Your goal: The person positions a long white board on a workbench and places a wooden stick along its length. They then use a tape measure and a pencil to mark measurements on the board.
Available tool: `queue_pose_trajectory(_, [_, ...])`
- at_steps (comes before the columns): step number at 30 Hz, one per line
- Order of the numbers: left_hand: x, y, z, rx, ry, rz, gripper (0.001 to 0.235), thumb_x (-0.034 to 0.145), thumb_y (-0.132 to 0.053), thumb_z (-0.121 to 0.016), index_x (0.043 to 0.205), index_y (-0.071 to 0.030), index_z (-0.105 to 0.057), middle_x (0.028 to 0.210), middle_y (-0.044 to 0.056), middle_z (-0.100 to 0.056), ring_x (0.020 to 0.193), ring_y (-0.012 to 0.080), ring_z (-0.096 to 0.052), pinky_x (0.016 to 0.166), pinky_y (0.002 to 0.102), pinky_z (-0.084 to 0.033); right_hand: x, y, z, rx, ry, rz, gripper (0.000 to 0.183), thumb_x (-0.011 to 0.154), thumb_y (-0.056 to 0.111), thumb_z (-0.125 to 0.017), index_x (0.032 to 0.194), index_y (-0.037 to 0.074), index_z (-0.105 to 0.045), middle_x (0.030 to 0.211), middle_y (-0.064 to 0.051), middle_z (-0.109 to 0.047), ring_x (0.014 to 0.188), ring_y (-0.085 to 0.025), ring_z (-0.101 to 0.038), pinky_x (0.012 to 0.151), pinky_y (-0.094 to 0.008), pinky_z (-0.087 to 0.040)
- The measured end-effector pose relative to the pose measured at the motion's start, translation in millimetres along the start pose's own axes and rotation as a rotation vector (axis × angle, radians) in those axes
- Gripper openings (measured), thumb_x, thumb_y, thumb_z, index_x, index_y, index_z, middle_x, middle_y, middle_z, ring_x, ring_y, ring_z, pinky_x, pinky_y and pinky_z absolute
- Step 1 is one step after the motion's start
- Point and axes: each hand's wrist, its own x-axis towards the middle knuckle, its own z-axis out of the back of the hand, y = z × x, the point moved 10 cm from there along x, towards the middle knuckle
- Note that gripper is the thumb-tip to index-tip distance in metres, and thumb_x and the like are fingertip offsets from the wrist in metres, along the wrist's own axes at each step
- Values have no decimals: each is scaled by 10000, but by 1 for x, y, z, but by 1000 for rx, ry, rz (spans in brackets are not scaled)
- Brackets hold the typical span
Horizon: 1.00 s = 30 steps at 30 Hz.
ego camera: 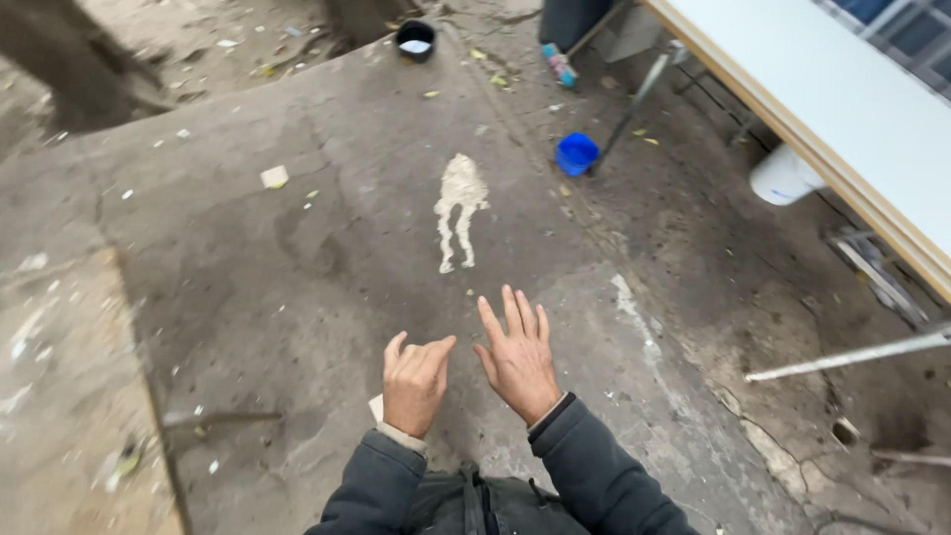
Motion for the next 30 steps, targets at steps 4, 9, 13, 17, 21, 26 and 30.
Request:
queue_pose_trajectory(4, [58,-39,-57,-71,99,-114,205,881,-80,-736,1086,-90,-731,899,20,-730,848,208,-664,1062,515,-451,1,-72,17,-20,-54,-140,742,878,265,-738,1525,95,-418,1565,-277,-350,1448,-447,-325,1147,-612,-263])
queue_pose_trajectory(9, [113,-80,-147,-214,186,-244,173,884,-101,-721,1056,-108,-733,918,9,-741,862,202,-671,1061,517,-438,4,-165,36,-47,-101,-327,759,856,263,-740,1521,89,-420,1557,-289,-347,1437,-457,-327,1146,-606,-264])
queue_pose_trajectory(13, [154,-102,-233,-276,285,-341,200,876,-85,-710,1074,-100,-732,917,15,-744,864,214,-667,1056,519,-440,17,-239,44,-107,-125,-431,743,865,268,-739,1512,76,-425,1553,-286,-355,1441,-452,-332,1144,-609,-263])
queue_pose_trajectory(17, [210,-124,-303,-351,327,-399,203,884,-80,-716,1086,-100,-720,943,25,-741,901,216,-675,1056,512,-442,42,-318,47,-145,-115,-503,732,865,276,-738,1504,79,-439,1543,-283,-366,1432,-448,-338,1147,-603,-266])
queue_pose_trajectory(21, [272,-149,-359,-379,362,-437,198,880,-91,-727,1077,-110,-725,922,23,-734,893,215,-669,1068,522,-433,72,-390,70,-177,-118,-583,731,866,282,-731,1505,80,-440,1546,-278,-373,1435,-443,-341,1155,-597,-272])
queue_pose_trajectory(26, [336,-182,-408,-389,376,-502,212,885,-73,-715,1096,-96,-720,959,31,-734,931,216,-662,1083,529,-421,98,-461,91,-218,-142,-645,719,883,292,-730,1505,80,-439,1557,-281,-365,1440,-447,-340,1143,-608,-271])
queue_pose_trajectory(30, [368,-202,-456,-388,405,-525,215,894,-77,-714,1108,-97,-721,982,33,-740,930,218,-661,1078,530,-414,114,-525,98,-216,-151,-687,742,867,298,-736,1513,91,-436,1558,-271,-367,1438,-444,-344,1153,-609,-273])
